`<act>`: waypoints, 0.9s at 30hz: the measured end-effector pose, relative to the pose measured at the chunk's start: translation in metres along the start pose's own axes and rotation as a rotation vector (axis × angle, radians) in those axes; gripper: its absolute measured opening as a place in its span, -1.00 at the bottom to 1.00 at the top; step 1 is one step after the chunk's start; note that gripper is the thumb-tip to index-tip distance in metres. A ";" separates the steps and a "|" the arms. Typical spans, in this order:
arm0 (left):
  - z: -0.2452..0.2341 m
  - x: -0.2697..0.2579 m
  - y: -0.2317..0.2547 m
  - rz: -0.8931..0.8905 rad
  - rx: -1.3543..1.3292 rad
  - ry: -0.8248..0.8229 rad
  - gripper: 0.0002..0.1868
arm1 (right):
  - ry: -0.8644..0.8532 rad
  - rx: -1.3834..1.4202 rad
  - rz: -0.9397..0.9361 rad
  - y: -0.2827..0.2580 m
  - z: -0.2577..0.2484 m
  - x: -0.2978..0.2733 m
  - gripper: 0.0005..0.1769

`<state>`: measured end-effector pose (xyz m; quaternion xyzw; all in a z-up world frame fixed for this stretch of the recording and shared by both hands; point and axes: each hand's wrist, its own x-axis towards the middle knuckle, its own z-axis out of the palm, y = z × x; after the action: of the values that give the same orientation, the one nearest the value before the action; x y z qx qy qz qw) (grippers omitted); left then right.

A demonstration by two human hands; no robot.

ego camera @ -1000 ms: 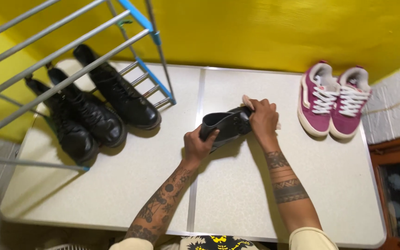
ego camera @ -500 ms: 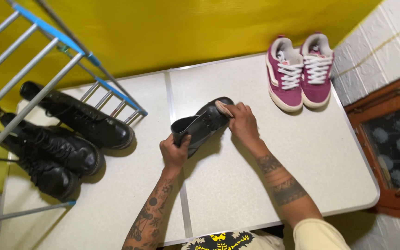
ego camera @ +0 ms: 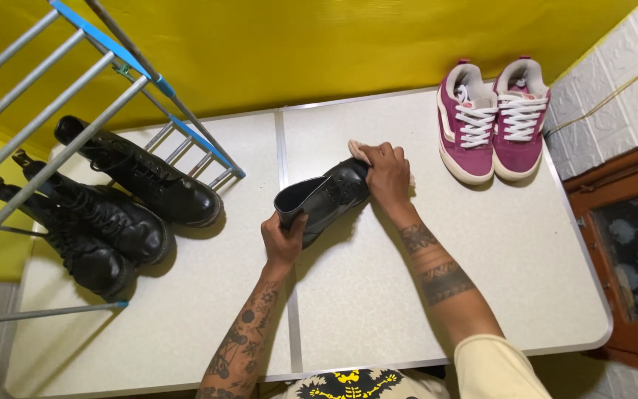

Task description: Wiping and cleaning a pair of black leather boots using a cloth on a white table.

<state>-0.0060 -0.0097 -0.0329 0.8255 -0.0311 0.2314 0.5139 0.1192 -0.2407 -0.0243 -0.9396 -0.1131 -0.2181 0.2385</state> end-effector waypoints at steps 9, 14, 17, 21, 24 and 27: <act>-0.001 -0.001 -0.008 0.017 -0.055 -0.067 -0.67 | -0.116 0.198 0.025 -0.023 -0.040 -0.055 -0.33; -0.011 0.005 -0.013 0.006 -0.046 -0.221 -0.75 | -0.122 -0.048 -0.020 -0.025 -0.033 -0.042 -0.46; -0.010 0.002 -0.018 0.002 -0.036 -0.253 -0.75 | -0.135 -0.044 -0.021 -0.020 -0.026 -0.023 -0.54; -0.007 0.004 -0.017 0.021 -0.047 -0.251 -0.75 | -0.222 -0.002 0.046 -0.008 -0.013 0.010 -0.51; -0.002 0.000 -0.027 -0.022 -0.012 -0.229 -0.74 | -0.165 0.019 0.011 -0.010 -0.008 0.015 -0.58; -0.005 0.004 -0.007 -0.025 -0.049 -0.188 -0.77 | -0.099 0.023 -0.043 -0.023 -0.015 0.007 -0.59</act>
<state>-0.0024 -0.0016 -0.0351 0.8309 -0.0745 0.1458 0.5318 0.1127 -0.2278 0.0003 -0.9438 -0.1477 -0.1750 0.2385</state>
